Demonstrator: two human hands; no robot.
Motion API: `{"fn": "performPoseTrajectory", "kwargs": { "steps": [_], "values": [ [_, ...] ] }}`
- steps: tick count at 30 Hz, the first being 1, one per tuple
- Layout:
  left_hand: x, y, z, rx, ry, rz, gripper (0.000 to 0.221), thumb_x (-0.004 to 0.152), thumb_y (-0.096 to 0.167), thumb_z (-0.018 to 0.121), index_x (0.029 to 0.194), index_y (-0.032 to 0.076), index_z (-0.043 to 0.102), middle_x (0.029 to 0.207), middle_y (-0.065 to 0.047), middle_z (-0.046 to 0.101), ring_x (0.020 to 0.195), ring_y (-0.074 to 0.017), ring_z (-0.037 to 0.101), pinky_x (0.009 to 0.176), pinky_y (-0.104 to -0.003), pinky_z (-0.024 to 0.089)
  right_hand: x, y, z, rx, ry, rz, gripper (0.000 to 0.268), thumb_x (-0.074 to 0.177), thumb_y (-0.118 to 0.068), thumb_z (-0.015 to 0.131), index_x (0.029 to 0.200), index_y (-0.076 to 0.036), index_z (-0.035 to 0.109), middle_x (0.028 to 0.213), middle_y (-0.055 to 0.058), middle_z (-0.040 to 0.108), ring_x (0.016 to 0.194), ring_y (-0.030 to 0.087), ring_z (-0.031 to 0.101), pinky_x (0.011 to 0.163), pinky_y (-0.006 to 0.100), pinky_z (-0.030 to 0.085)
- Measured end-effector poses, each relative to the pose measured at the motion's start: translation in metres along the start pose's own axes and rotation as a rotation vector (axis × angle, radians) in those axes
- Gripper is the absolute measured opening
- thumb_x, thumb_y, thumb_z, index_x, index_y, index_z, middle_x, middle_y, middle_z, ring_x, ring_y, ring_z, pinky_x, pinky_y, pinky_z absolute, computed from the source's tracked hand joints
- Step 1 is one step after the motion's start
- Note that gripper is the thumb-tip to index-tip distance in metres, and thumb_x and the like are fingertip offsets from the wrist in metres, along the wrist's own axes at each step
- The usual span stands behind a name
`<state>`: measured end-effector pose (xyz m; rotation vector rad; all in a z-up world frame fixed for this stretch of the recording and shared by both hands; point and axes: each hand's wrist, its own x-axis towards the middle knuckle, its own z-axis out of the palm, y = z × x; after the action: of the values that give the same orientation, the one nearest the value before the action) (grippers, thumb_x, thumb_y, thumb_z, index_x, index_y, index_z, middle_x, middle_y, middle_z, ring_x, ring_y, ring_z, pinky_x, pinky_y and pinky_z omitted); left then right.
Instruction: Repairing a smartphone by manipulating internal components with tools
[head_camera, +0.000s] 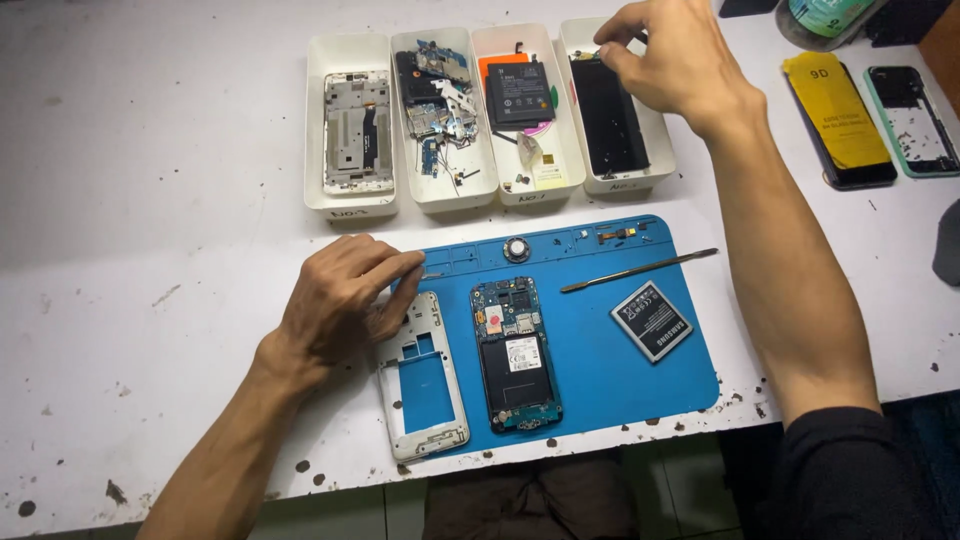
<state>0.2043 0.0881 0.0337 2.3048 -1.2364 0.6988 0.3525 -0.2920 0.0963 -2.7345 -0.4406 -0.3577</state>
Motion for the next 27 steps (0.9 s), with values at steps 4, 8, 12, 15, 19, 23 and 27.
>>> {"fn": "performPoseTrajectory", "kwargs": {
  "steps": [4,8,12,15,19,23,27],
  "values": [
    [0.000,-0.001,-0.001,-0.005,-0.024,-0.001,0.014,0.095,0.009,0.074,0.105,0.001,0.074,0.092,-0.016,0.075,0.076,-0.0268,0.072,0.069,-0.036,0.060,0.036,0.015,0.011,0.037,-0.125,-0.018,0.021,0.097,-0.011,0.068,0.114,-0.006,0.080,0.108,0.014,0.077,0.111,0.033,0.062,0.095,0.046,0.046],
    [-0.002,-0.006,-0.002,0.021,-0.026,-0.023,0.014,0.092,0.006,0.075,0.105,0.002,0.073,0.092,-0.015,0.074,0.075,-0.0262,0.069,0.070,-0.037,0.060,0.049,-0.005,0.006,-0.062,-0.388,0.207,0.033,0.093,-0.021,0.069,0.125,-0.018,0.076,0.123,0.024,0.069,0.124,0.040,0.057,0.103,0.051,0.048],
    [-0.006,-0.011,0.001,0.027,-0.042,-0.059,0.016,0.091,0.006,0.076,0.106,0.002,0.074,0.093,-0.014,0.076,0.077,-0.0248,0.071,0.073,-0.036,0.061,0.049,0.005,0.019,-0.144,-0.458,0.229,0.042,0.088,-0.020,0.073,0.131,-0.022,0.073,0.133,0.021,0.063,0.117,0.044,0.061,0.095,0.055,0.052],
    [-0.003,-0.012,0.000,0.031,-0.049,-0.068,0.015,0.093,0.006,0.074,0.107,0.000,0.073,0.093,-0.015,0.074,0.074,-0.0250,0.068,0.069,-0.036,0.059,0.050,0.011,0.020,-0.201,-0.439,0.216,0.038,0.091,-0.027,0.075,0.129,-0.018,0.074,0.127,0.025,0.068,0.111,0.049,0.065,0.095,0.056,0.052],
    [0.001,-0.008,0.000,0.065,-0.031,-0.066,0.020,0.092,0.007,0.076,0.110,0.001,0.072,0.096,-0.017,0.072,0.079,-0.0275,0.067,0.069,-0.038,0.058,0.029,-0.013,-0.002,0.199,-0.305,0.105,0.037,0.103,-0.039,0.067,0.118,-0.006,0.076,0.117,0.012,0.075,0.116,0.028,0.064,0.096,0.043,0.047],
    [0.003,-0.003,0.002,0.127,-0.086,-0.138,0.029,0.094,0.015,0.073,0.121,0.006,0.069,0.108,-0.019,0.068,0.097,-0.0329,0.061,0.083,-0.045,0.054,0.021,-0.026,0.001,0.154,-0.340,0.230,0.028,0.090,-0.019,0.073,0.113,-0.002,0.075,0.093,0.013,0.079,0.103,0.025,0.070,0.087,0.042,0.055],
    [0.006,-0.004,0.007,0.096,-0.086,-0.165,0.029,0.092,0.013,0.075,0.120,0.004,0.070,0.111,-0.019,0.068,0.098,-0.0320,0.061,0.085,-0.045,0.054,0.021,-0.017,0.003,0.164,-0.314,0.284,0.026,0.087,-0.018,0.073,0.109,-0.006,0.077,0.100,0.014,0.076,0.127,0.030,0.052,0.088,0.048,0.054]
  ]
}}
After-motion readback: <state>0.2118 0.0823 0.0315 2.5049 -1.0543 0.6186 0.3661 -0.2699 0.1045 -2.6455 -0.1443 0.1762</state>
